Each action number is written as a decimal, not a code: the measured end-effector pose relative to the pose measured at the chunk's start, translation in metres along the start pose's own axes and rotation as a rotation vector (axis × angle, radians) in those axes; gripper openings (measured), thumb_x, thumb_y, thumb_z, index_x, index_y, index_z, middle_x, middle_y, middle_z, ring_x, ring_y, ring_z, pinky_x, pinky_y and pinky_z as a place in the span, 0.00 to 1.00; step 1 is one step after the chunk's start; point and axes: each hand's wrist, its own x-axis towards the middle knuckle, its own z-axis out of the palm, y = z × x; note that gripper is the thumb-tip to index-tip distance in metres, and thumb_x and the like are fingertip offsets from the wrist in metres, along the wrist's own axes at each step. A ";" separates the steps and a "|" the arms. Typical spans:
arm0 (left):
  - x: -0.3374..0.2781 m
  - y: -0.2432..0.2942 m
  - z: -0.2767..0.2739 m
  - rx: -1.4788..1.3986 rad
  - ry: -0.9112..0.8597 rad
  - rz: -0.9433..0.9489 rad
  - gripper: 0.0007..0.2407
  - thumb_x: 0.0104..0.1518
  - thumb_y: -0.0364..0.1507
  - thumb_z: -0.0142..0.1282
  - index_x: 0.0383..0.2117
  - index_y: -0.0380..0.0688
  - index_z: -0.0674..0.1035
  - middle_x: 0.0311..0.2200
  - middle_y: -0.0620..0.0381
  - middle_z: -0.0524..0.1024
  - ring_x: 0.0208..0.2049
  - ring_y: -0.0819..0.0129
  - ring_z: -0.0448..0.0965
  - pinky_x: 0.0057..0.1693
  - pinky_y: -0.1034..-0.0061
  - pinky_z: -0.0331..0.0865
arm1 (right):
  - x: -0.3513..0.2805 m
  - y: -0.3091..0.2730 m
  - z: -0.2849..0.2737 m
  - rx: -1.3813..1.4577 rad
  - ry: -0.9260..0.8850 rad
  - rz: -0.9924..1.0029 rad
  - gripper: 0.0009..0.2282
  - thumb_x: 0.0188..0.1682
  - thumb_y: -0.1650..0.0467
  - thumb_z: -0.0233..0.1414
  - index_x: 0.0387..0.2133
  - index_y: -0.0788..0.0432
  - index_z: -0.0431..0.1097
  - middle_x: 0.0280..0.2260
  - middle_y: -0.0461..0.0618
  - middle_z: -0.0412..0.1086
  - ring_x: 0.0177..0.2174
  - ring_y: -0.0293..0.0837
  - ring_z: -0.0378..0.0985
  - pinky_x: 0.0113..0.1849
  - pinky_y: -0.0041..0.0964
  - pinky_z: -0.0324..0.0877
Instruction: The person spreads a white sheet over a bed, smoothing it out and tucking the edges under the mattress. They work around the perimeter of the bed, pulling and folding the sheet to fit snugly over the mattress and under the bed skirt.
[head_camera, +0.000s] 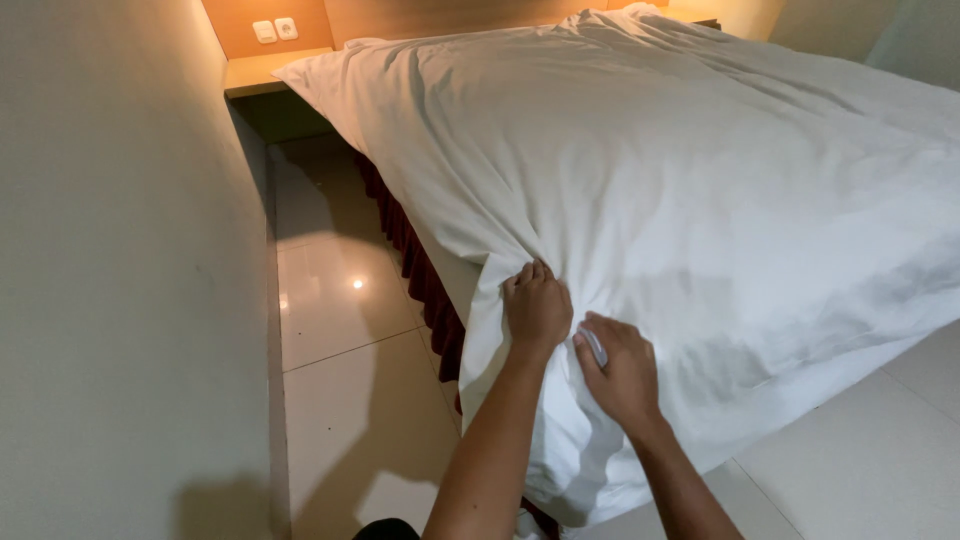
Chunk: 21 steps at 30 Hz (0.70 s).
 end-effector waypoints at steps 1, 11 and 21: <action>-0.001 0.000 -0.002 0.005 -0.003 -0.007 0.18 0.60 0.30 0.49 0.49 0.27 0.79 0.52 0.43 0.78 0.57 0.58 0.73 0.60 0.60 0.59 | 0.013 0.007 -0.001 0.005 -0.008 -0.001 0.16 0.51 0.62 0.54 0.49 0.56 0.75 0.56 0.49 0.72 0.58 0.49 0.70 0.59 0.47 0.60; -0.001 0.002 -0.012 -0.047 -0.012 -0.046 0.20 0.58 0.32 0.51 0.52 0.27 0.77 0.56 0.42 0.75 0.61 0.55 0.70 0.63 0.60 0.58 | 0.065 0.033 0.010 -0.063 -0.018 -0.001 0.14 0.50 0.67 0.57 0.47 0.60 0.76 0.44 0.50 0.78 0.53 0.53 0.72 0.53 0.50 0.66; -0.019 0.004 -0.046 -0.061 0.014 0.114 0.22 0.60 0.35 0.52 0.54 0.27 0.77 0.62 0.37 0.70 0.67 0.43 0.63 0.69 0.55 0.52 | 0.050 0.042 0.011 0.093 0.241 -0.062 0.04 0.61 0.71 0.49 0.42 0.60 0.68 0.45 0.51 0.72 0.45 0.52 0.70 0.46 0.47 0.69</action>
